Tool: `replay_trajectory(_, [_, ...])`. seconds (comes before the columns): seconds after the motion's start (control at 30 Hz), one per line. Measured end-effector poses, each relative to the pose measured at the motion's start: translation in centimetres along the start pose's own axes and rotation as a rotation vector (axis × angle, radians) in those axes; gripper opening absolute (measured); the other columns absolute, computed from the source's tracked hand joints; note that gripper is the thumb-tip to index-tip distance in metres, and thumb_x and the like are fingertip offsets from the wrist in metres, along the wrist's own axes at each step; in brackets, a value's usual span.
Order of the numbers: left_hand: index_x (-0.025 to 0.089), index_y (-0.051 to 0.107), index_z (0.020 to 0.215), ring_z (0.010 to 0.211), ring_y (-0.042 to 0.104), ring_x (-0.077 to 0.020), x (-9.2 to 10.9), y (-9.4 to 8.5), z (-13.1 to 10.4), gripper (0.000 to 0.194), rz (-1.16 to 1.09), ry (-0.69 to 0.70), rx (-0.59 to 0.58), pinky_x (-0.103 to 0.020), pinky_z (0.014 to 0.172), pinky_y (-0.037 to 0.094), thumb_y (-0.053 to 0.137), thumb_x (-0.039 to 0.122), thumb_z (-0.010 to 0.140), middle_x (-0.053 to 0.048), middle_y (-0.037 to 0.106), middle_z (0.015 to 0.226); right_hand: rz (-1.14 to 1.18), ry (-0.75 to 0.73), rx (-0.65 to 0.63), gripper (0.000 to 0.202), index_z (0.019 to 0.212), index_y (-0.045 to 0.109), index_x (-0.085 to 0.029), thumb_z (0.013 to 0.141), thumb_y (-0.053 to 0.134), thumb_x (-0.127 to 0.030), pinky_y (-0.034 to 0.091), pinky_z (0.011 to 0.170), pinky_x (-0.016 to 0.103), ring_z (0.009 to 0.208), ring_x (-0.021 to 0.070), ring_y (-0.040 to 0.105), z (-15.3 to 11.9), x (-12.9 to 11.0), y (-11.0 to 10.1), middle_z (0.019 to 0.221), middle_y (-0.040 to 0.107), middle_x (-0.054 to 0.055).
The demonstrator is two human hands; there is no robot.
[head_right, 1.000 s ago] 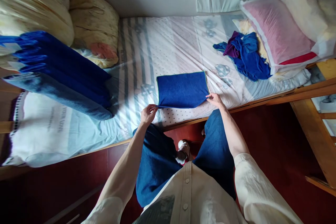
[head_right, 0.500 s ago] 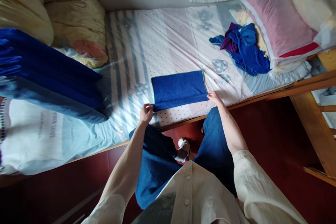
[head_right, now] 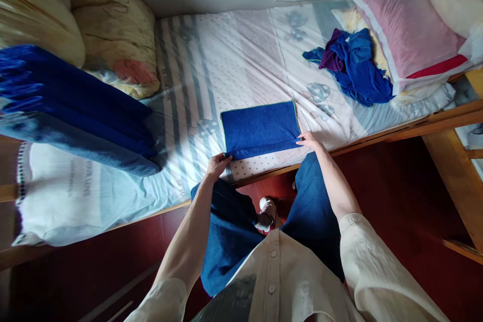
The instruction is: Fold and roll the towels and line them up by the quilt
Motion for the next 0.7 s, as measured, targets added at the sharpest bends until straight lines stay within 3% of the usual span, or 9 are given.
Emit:
replay_trajectory(0.23, [0.015,0.076,0.096,0.080,0.068,-0.0211,0.7,-0.3,-0.5,0.042,-0.092,-0.011,0.086,-0.027,0.071,0.052,0.064,0.053,0.081,-0.006,0.074,0.077,-0.174,-0.039,0.017,0.050,0.103,0.082,-0.020,0.058,0.100,-0.031,0.058,0.094,0.031,0.102,0.0252,0.073,-0.4,-0.8,0.2,0.104,0.079,0.005])
replay_trajectory(0.4, [0.017,0.076,0.101,0.086,0.071,-0.0237,0.4,-0.8,-1.0,0.037,-0.006,-0.067,0.116,-0.029,0.073,0.052,0.062,0.047,0.082,-0.006,0.075,0.080,-0.189,-0.049,0.044,0.041,0.096,0.081,-0.021,0.062,0.099,-0.034,0.055,0.100,0.033,0.111,0.0283,0.071,-0.9,-1.8,-0.1,0.107,0.078,0.007])
replay_trajectory(0.57, [0.019,0.076,0.101,0.091,0.073,-0.0267,1.0,-1.1,-1.6,0.033,0.103,-0.045,0.114,-0.033,0.078,0.053,0.057,0.041,0.086,-0.008,0.077,0.085,-0.021,-0.134,0.079,0.040,0.101,0.076,-0.018,0.074,0.090,-0.044,0.058,0.080,0.029,0.086,0.0216,0.072,-1.6,-3.5,-1.3,0.088,0.076,0.004])
replay_trajectory(0.7, [0.020,0.076,0.103,0.087,0.074,-0.0256,2.1,-0.8,-2.3,0.033,0.182,0.007,0.064,-0.033,0.076,0.053,0.052,0.039,0.090,-0.007,0.076,0.083,-0.034,-0.047,0.020,0.032,0.096,0.072,-0.015,0.082,0.083,-0.042,0.053,0.064,0.022,0.068,0.0149,0.065,-2.3,-3.0,-1.2,0.076,0.072,0.001])
Point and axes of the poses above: each hand's wrist, its own z-axis towards the middle knuckle, its own y-axis out of the palm, x = y × z, the point moved 9 cm from there along z, towards the middle knuckle
